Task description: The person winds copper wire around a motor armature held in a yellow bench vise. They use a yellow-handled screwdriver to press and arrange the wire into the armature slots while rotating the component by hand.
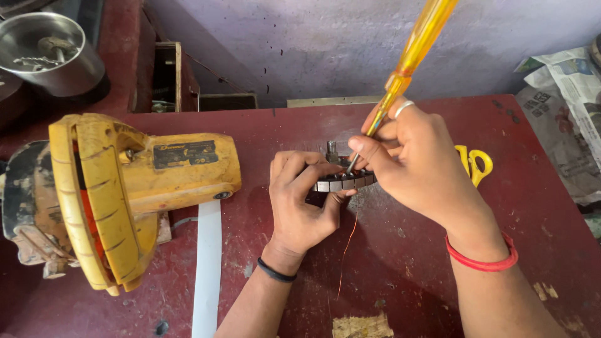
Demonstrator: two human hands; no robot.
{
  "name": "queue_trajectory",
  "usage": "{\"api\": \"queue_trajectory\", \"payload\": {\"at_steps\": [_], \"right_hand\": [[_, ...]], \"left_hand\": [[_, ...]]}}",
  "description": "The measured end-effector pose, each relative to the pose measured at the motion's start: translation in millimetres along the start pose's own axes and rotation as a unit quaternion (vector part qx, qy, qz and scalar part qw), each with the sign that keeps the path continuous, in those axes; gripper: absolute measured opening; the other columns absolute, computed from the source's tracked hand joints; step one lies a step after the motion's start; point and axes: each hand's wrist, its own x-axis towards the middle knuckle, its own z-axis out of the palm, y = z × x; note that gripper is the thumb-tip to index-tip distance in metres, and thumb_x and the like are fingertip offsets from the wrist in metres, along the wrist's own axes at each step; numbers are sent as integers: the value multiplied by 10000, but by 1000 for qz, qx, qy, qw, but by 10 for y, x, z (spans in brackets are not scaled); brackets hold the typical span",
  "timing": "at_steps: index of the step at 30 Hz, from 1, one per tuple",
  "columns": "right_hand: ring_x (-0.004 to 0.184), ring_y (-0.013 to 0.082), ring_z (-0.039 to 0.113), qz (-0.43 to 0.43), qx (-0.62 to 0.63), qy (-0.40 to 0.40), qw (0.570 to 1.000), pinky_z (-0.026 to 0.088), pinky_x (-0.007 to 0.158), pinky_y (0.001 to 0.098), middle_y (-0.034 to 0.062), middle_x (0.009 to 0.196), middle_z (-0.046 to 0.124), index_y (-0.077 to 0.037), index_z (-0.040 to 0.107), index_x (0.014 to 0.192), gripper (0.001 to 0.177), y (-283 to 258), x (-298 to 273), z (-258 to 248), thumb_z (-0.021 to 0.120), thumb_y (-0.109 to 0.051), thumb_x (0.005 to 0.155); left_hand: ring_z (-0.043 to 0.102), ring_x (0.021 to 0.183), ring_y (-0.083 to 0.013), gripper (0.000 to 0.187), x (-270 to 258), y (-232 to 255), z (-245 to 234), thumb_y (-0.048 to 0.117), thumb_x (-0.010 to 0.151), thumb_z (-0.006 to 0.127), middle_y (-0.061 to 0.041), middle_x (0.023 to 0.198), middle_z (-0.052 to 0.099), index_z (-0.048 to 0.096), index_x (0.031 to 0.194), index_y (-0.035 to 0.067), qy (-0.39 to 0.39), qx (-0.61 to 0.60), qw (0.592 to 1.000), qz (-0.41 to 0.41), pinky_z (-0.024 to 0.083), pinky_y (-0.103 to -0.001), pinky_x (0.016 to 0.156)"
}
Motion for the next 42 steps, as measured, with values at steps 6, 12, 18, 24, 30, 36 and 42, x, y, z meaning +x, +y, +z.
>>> {"api": "queue_trajectory", "payload": {"at_steps": [6, 12, 18, 24, 30, 36, 42], "right_hand": [[769, 142, 754, -8, 65, -38, 997, 577, 607, 269, 111, 806, 748, 9, 549, 1027, 125, 145, 27, 7, 653, -18, 963], [689, 126, 676, 79, 208, -36, 974, 526, 602, 263, 96, 792, 725, -82, 521, 1004, 93, 417, 175, 91, 596, -38, 973], [681, 117, 644, 100, 228, -20, 968, 529, 623, 259, 114, 795, 727, -61, 557, 986, 58, 543, 205, 143, 613, -48, 987], [593, 108, 614, 64, 193, 62, 977, 473, 528, 244, 113, 762, 715, -32, 583, 1040, 67, 387, 132, -76, 636, -42, 1001], [517, 194, 675, 171, -133, -41, 975, 501, 478, 331, 154, 643, 718, 38, 663, 869, 117, 214, 64, -248, 643, -73, 900], [484, 279, 709, 292, -256, -182, 904, 567, 521, 384, 216, 581, 716, 118, 695, 620, 211, 419, -20, -182, 636, -41, 746], [506, 283, 728, 337, -283, -266, 858, 575, 525, 402, 213, 603, 740, 128, 700, 637, 270, 558, -181, -264, 749, -111, 750]], "left_hand": [[571, 1012, -268, 296, 1, -6, 7, 213, 700, 889, -54, 999, 642, 726, 916, 94, 4, -3, 1000, 3, 469, -394, 898], [571, 1003, -265, 277, -11, -22, 14, 180, 712, 875, -53, 998, 649, 721, 924, 93, -1, 0, 1000, 5, 476, -389, 884], [562, 991, -258, 324, 6, 27, -1, 160, 706, 856, -43, 973, 628, 757, 1010, 109, -2, 5, 1000, 19, 472, -389, 880], [564, 988, -244, 299, -8, 21, 6, 152, 698, 854, -34, 961, 628, 779, 987, 130, -6, 9, 1000, 29, 459, -385, 885], [558, 1009, -244, 315, -26, -7, 7, 172, 688, 890, -38, 971, 620, 777, 977, 118, 0, -19, 1000, 15, 460, -371, 896], [524, 1008, -222, 349, -62, -76, -22, 118, 638, 909, -25, 963, 586, 790, 965, 109, -6, -81, 996, -34, 465, -353, 894], [522, 1019, -228, 341, -72, -34, -19, 131, 633, 893, -32, 977, 576, 787, 957, 109, 5, -77, 996, -33, 465, -358, 895]]}}
